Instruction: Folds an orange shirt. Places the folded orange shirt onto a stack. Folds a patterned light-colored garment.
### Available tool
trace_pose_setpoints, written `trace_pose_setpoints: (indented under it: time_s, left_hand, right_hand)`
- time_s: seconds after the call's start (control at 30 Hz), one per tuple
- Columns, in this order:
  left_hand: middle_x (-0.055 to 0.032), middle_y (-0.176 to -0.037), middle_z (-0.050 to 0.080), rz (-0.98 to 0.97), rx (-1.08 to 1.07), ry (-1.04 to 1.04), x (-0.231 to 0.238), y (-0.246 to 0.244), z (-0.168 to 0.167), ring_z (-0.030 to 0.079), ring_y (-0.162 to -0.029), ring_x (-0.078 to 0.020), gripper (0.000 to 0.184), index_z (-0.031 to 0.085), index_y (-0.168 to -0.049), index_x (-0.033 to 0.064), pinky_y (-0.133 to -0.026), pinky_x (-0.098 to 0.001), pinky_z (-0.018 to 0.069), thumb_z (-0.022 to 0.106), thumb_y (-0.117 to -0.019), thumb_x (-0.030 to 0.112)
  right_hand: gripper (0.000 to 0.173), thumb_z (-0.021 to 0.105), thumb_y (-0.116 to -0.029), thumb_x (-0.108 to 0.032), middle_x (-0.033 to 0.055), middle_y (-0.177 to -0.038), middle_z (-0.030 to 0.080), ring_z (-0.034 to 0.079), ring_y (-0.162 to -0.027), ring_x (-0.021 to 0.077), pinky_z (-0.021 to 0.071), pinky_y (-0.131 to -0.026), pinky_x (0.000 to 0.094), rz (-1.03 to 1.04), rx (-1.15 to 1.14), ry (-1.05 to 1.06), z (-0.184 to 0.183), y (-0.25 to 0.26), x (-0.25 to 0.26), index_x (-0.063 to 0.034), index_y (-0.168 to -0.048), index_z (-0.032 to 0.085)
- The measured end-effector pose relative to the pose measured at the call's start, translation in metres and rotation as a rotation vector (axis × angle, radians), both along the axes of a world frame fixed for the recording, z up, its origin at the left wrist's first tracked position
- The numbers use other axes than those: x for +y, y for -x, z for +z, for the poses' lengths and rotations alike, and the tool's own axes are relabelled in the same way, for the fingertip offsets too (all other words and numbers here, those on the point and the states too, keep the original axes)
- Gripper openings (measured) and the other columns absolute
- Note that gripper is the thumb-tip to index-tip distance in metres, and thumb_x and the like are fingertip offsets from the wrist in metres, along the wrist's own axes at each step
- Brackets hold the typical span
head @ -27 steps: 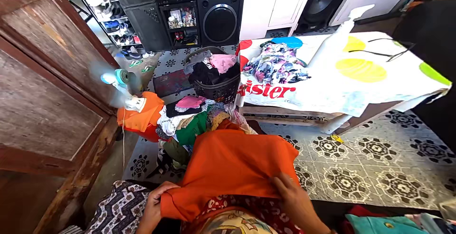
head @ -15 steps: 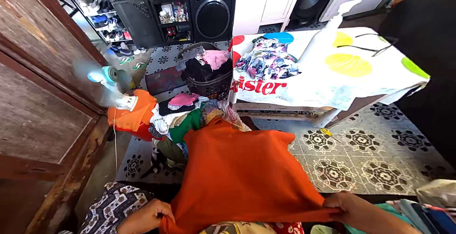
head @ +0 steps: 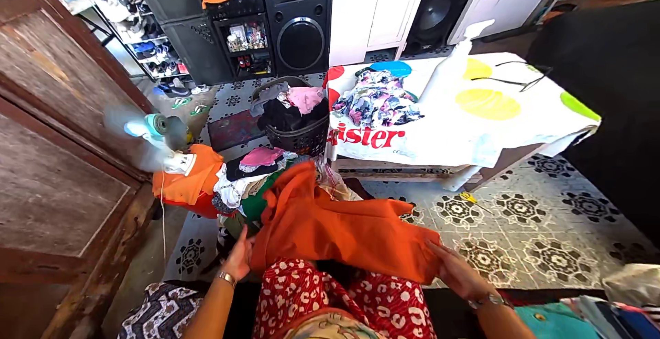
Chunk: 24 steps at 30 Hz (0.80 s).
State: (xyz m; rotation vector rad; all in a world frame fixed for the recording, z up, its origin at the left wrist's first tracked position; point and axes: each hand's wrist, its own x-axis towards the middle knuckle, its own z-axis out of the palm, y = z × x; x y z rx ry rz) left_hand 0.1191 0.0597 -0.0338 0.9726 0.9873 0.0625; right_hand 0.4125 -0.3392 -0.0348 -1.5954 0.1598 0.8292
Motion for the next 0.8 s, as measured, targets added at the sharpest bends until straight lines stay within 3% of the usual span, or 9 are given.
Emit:
trace_pose_setpoints:
  time_s: [0.1,0.17,0.3,0.37,0.47,0.6,0.63,0.7,0.8]
  left_hand:
    - [-0.0101,-0.107,0.072,0.037,0.034,-0.032,-0.010,0.012,-0.003,0.070,-0.096,-0.0193,0.070,0.058,-0.130,0.0056,-0.084,-0.0404,0.0575,0.019,-0.1077,0.058]
    - [-0.0113,-0.111,0.070,0.057,0.019,-0.095,-0.010,0.015,-0.008,0.069,-0.098,-0.0192,0.051,0.056,-0.132,0.0041,-0.085,-0.0394,0.0578,0.035,-0.1102,0.044]
    - [-0.0129,-0.104,0.070,-0.064,-0.001,-0.366,0.007,0.011,-0.014,0.068,-0.091,-0.0156,0.024,0.064,-0.118,-0.0051,-0.084,-0.0345,0.0570,0.059,-0.1028,0.013]
    - [-0.0146,-0.109,0.070,-0.097,-0.007,-0.542,0.023,0.000,0.000,0.067,-0.097,-0.0160,0.024,0.065,-0.118,-0.0065,-0.091,-0.0364,0.0552,0.059,-0.1023,0.011]
    - [-0.0176,-0.111,0.067,-0.019,0.002,-0.754,0.051,-0.027,0.048,0.065,-0.099,-0.0176,0.029,0.061,-0.123,-0.0075,-0.092,-0.0381,0.0538,0.051,-0.1072,0.015]
    - [-0.0156,-0.102,0.068,0.146,-0.043,-0.870,0.082,-0.056,0.111,0.066,-0.090,-0.0164,0.023,0.064,-0.117,-0.0049,-0.085,-0.0367,0.0553,0.056,-0.1052,0.013]
    - [-0.0141,-0.101,0.067,0.184,-0.061,-0.867,0.084,-0.059,0.123,0.066,-0.088,-0.0154,0.020,0.063,-0.116,-0.0036,-0.082,-0.0354,0.0557,0.060,-0.1029,0.011]
    - [-0.0165,-0.110,0.066,0.220,-0.084,-0.863,0.082,-0.055,0.139,0.066,-0.092,-0.0170,0.028,0.057,-0.124,-0.0021,-0.082,-0.0359,0.0564,0.065,-0.0988,0.007]
    - [-0.0175,-0.125,0.061,0.169,-0.104,-0.861,0.064,-0.027,0.135,0.067,-0.098,-0.0167,0.039,0.052,-0.134,-0.0017,-0.083,-0.0335,0.0579,0.064,-0.0977,0.005]
  right_hand:
    - [0.029,0.039,-0.1117,-0.027,0.0051,-0.096,0.073,0.073,-0.084,0.0146,0.0624,-0.073,0.0340,0.006,0.064,-0.018,-0.008,0.007,-0.016,-0.0071,-0.124,0.056]
    - [0.028,0.035,-0.1122,-0.024,0.0053,-0.099,0.072,0.072,-0.090,0.0156,0.0616,-0.078,0.0351,0.090,0.125,-0.048,-0.015,0.006,-0.031,-0.0073,-0.121,0.056]
    - [0.021,0.044,-0.1022,0.002,0.0007,-0.085,0.074,0.073,-0.079,0.0118,0.0621,-0.077,0.0304,0.298,0.058,-0.073,-0.011,0.004,-0.039,-0.0057,-0.099,0.064]
    - [0.018,0.048,-0.1005,0.004,-0.0020,-0.086,0.073,0.071,-0.079,0.0082,0.0611,-0.078,0.0284,0.286,-0.091,-0.076,0.007,-0.006,-0.033,-0.0047,-0.101,0.064]
    - [0.016,0.046,-0.1050,-0.003,-0.0048,-0.088,0.072,0.071,-0.080,0.0053,0.0610,-0.078,0.0270,0.093,-0.293,-0.105,0.051,-0.035,-0.010,-0.0066,-0.103,0.061]
    - [0.008,0.058,-0.1021,-0.008,-0.0012,-0.086,0.069,0.067,-0.076,0.0054,0.0578,-0.073,0.0271,-0.103,-0.516,-0.057,0.107,-0.069,0.026,-0.0038,-0.103,0.064]
    - [0.008,0.061,-0.1011,-0.008,0.0002,-0.090,0.068,0.065,-0.076,0.0057,0.0569,-0.073,0.0279,-0.136,-0.559,-0.044,0.117,-0.073,0.031,-0.0037,-0.108,0.063]
    - [0.027,0.063,-0.0991,-0.006,0.0055,-0.104,0.065,0.064,-0.081,0.0070,0.0563,-0.076,0.0291,-0.150,-0.619,-0.049,0.130,-0.073,0.032,-0.0026,-0.125,0.057]
    - [0.041,0.063,-0.0975,-0.004,0.0083,-0.108,0.066,0.066,-0.080,0.0054,0.0567,-0.073,0.0262,-0.132,-0.648,-0.017,0.119,-0.057,0.016,-0.0023,-0.137,0.051]
